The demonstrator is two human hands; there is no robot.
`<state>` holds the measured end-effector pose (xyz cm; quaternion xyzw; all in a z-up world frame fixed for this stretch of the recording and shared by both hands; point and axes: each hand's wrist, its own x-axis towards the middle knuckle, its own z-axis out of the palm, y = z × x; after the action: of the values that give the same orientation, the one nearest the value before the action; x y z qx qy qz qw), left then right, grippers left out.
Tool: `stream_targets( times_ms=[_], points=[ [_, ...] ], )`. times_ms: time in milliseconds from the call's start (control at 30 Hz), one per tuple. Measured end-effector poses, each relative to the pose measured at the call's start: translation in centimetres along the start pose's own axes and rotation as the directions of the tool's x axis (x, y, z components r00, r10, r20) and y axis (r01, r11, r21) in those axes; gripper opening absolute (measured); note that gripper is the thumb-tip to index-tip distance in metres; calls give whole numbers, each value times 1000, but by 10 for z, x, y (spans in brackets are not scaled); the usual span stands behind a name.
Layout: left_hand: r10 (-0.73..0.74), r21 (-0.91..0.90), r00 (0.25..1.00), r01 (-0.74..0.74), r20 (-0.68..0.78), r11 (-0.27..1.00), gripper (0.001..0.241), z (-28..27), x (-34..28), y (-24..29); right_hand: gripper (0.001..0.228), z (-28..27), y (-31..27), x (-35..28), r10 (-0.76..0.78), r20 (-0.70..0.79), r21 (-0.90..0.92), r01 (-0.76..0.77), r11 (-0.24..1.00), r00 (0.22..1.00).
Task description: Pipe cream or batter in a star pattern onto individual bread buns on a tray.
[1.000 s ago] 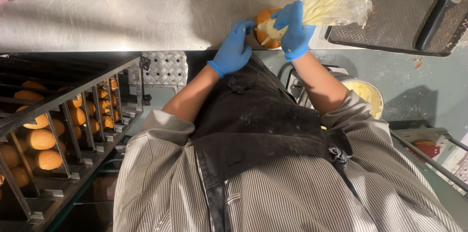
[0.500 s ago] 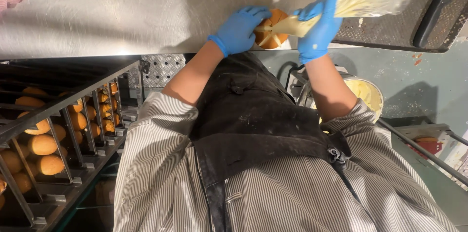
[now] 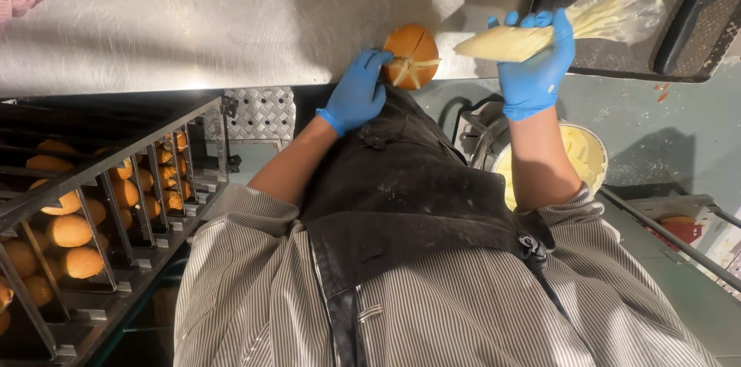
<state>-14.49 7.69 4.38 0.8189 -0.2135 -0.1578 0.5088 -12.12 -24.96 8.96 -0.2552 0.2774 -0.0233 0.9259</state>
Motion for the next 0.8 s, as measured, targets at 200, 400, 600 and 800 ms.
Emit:
stream_targets(
  times_ms=[200, 400, 600, 800],
  points=[
    [-72, -71, 997, 70, -14, 995, 64, 7, -3, 3, 53, 22, 54, -11, -168, 312, -328, 272, 905, 935],
    [-98, -107, 995, 94, -32, 990, 66, 5, -4, 7, 38, 26, 116, 0, -160, 458, -557, 422, 716, 875],
    [-61, -227, 996, 44, -70, 973, 64, 5, -8, -3, 29, 45, 133, -4, -162, 490, -502, 429, 751, 857],
    [-199, -311, 979, 180, -32, 933, 59, -9, -10, -11, 35, 29, 129, 2, -103, 547, -564, 456, 689, 831]
  ],
)
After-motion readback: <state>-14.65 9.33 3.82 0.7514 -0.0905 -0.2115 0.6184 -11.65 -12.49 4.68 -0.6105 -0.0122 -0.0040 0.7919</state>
